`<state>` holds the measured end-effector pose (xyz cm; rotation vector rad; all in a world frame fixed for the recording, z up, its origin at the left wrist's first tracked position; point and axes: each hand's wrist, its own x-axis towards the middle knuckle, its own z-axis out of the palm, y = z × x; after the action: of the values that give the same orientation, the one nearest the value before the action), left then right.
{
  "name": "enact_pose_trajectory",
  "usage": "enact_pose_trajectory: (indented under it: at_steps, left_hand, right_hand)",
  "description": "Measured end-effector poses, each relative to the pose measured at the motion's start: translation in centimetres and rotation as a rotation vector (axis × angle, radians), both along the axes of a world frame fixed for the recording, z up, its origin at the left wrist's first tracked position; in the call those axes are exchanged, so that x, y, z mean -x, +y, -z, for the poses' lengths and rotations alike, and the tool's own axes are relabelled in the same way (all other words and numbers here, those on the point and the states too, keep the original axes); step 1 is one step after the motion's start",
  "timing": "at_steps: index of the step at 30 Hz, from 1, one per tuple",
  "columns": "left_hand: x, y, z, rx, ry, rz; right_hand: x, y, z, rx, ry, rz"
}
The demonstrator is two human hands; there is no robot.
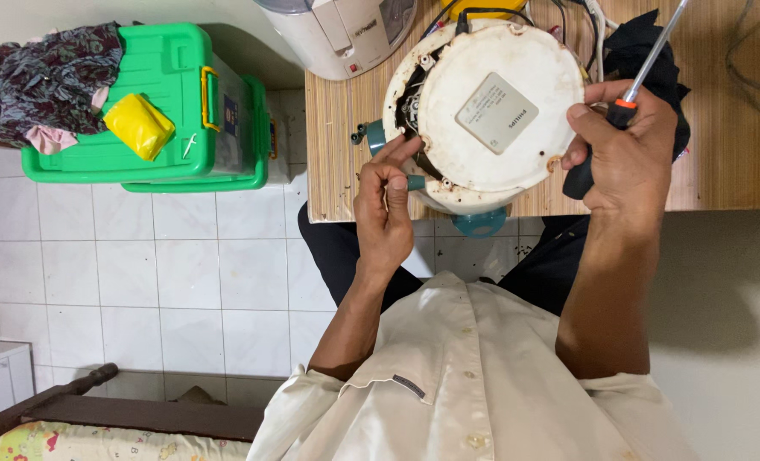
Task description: The person repairs a disassembled rice cooker base on a table, working on its internal wiring and components by hand, then uses a screwdriver to unscrew and tighten screws and reattach the round base cover, aligning it and driving screws to secure it back onto the cooker body.
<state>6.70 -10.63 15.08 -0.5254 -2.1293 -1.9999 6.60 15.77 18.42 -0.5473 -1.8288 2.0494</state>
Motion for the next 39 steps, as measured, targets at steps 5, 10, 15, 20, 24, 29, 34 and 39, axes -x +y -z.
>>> enact_pose_trajectory:
  at_steps: [5, 10, 15, 20, 24, 29, 34, 39]
  left_hand:
    - [1.0, -0.6, 0.1, -0.128, -0.012, -0.017]
    - [3.3, -1.3, 0.1, -0.222, -0.026, -0.037]
    - [5.4, -1.4, 0.5, -0.195, -0.01, -0.053]
    - [6.3, -1.1, 0.8, -0.196, 0.007, -0.058]
    - [6.7, -0.9, 1.0, -0.197, -0.048, -0.102]
    - [7.0, -0.8, 1.2, -0.214, -0.034, -0.084]
    - [7.2, -0.6, 1.0, -0.177, -0.001, -0.076]
    - [7.7, -0.2, 0.7, -0.184, -0.02, -0.07]
  right_hand:
    - [-0.4, -1.8, -0.7, -0.013, 0.03, -0.054]
    - [-0.9, -4.3, -1.9, -0.159, -0.041, -0.105]
    - [-1.6, -6.0, -3.0, -0.316, -0.123, -0.109]
    - [-1.6, -6.2, -2.5, -0.452, -0.093, -0.153]
    - [-1.5, -6.1, -1.7, -0.622, -0.03, -0.165]
    - [-1.8, -6.6, -1.8, -0.614, -0.052, -0.122]
    - [-1.9, -7.0, -2.1, -0.56, -0.046, -0.13]
    - [-2.0, -6.6, -2.0, -0.676, 0.015, -0.122]
